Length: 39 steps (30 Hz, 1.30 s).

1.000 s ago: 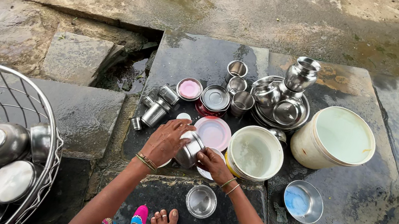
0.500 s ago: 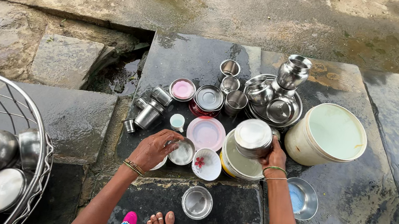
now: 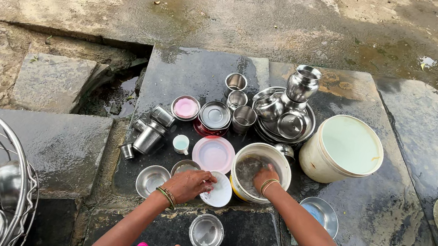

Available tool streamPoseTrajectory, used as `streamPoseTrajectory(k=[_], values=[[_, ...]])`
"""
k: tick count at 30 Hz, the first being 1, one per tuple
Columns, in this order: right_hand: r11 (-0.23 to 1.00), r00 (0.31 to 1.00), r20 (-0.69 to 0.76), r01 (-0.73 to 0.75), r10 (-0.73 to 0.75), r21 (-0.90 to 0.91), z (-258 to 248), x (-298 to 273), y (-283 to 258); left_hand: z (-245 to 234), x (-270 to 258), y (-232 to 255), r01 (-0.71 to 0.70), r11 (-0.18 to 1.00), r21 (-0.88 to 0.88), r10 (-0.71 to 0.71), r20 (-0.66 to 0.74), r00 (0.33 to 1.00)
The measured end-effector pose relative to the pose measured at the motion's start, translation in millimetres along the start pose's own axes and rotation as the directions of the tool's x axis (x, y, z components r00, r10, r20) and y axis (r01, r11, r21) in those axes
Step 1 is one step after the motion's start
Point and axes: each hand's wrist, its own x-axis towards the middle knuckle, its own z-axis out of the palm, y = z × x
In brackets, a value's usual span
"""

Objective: The person washes various metal dishes, plates, and bowls by hand using water from a bucket and a white basin, then places the washed items into a wire basket.

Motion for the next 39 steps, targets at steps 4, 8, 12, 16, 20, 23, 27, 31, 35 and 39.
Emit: streamPoseTrajectory(k=[4,8,12,16,20,23,27,31,35,39], values=[[0.961,0.984,-0.022,-0.180,0.179,-0.212,5.7,27.2,-11.0,-0.8,-0.8,6.5,0.023,0.999,0.027,-0.025,0.050,0.998],[0.983,0.982,0.172,-0.098,0.071,0.155,-3.2,43.7,-20.4,-2.1,0.6,9.3,0.015,1.000,0.027,-0.016,0.020,1.000],[0.945,0.981,0.196,-0.075,0.012,0.318,-3.8,45.0,-14.2,0.5,4.4,8.7,0.055,0.998,-0.004,-0.055,0.056,0.997],[0.905,0.967,0.255,-0.085,-0.026,0.416,0.7,36.9,-8.8,7.2,13.7,13.5,0.039,0.999,0.032,-0.042,0.108,0.993],[0.859,0.975,0.218,-0.071,-0.048,0.508,-5.4,38.5,-0.7,8.8,26.1,17.5,0.005,0.995,0.101,-0.014,0.084,0.996],[0.230,0.955,0.189,-0.241,0.227,0.943,-3.5,39.0,-10.8,15.0,35.0,22.9,-0.071,0.995,0.075,0.070,0.010,0.997],[0.165,0.942,0.156,-0.212,0.297,0.963,-2.9,49.2,-23.4,17.3,43.6,32.8,-0.079,0.995,0.064,0.079,0.007,0.997],[0.832,0.923,-0.236,-0.136,0.304,0.538,12.4,41.1,-24.3,21.1,45.1,29.4,-0.081,0.994,0.075,0.079,0.019,0.997],[0.716,0.954,0.042,-0.252,0.297,0.651,3.8,46.3,-16.4,29.1,43.1,24.2,-0.080,0.994,0.075,0.078,0.021,0.997],[0.592,0.958,0.230,-0.287,0.172,0.753,-6.2,45.0,-23.7,28.5,54.8,27.5,-0.074,0.993,0.097,0.070,0.042,0.997]])
